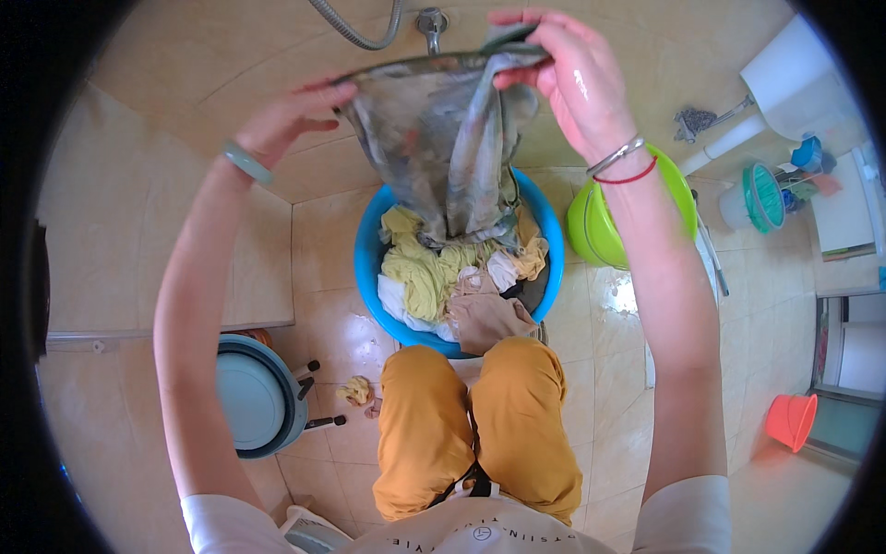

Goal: The person sits on a small orange stool in a bathroom and washes a pile of clothes by hand in a blue basin filled with water. They repeatedly submerge, agitate, and wring out various garments, including white, yellow, and grey items, using both hands to scrub and rinse the fabric.

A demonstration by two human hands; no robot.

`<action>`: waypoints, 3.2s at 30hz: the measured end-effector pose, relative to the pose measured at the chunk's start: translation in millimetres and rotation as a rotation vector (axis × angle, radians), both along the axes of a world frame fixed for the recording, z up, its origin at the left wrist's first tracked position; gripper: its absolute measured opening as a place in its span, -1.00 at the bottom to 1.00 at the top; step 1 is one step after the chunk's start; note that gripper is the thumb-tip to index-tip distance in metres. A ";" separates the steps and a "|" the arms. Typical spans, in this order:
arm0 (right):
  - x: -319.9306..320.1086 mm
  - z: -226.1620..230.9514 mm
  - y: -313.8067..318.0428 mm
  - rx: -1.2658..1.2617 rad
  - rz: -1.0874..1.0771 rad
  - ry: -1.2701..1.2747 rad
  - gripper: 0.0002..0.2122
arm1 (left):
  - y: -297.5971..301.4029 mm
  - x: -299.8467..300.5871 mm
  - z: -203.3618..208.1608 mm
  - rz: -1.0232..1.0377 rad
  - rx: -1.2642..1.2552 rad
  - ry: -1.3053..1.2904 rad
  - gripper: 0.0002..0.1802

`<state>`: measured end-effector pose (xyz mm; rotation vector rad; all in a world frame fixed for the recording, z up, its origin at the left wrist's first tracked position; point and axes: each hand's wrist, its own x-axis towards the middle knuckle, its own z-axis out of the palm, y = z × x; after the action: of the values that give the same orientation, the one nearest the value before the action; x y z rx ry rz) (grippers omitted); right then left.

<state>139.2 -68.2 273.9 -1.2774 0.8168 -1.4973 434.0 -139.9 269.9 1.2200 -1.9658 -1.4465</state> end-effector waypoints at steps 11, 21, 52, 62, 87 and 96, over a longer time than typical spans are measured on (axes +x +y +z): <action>18.9 -77.7 -4.4 -0.019 0.006 1.019 -0.68 | -27.0 -16.8 -114.8 -0.014 -0.157 -0.139 -0.49; 38.5 -347.2 -6.2 0.073 0.291 1.579 -0.69 | 25.8 -39.8 -358.4 -0.384 -0.350 -0.708 -0.65; 19.6 -570.7 -14.0 0.076 0.700 2.075 -0.72 | 24.8 -90.8 -499.9 0.002 0.247 -0.713 -0.60; 15.1 -387.3 9.9 0.425 -0.005 1.162 -0.74 | 31.5 -49.2 -380.6 -0.153 0.072 -0.299 -0.66; 19.8 -91.8 -16.3 0.024 -0.051 0.382 -0.52 | -5.9 -101.7 -69.2 0.096 -0.167 0.110 -0.68; 56.0 -331.8 8.2 0.304 -0.416 0.667 -0.62 | 53.1 -125.3 -332.7 0.477 0.270 0.423 -0.58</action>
<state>195.1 -60.0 -57.8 -1.4391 1.7617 -1.1746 308.7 -86.9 -62.8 1.2535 -1.1369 -1.5770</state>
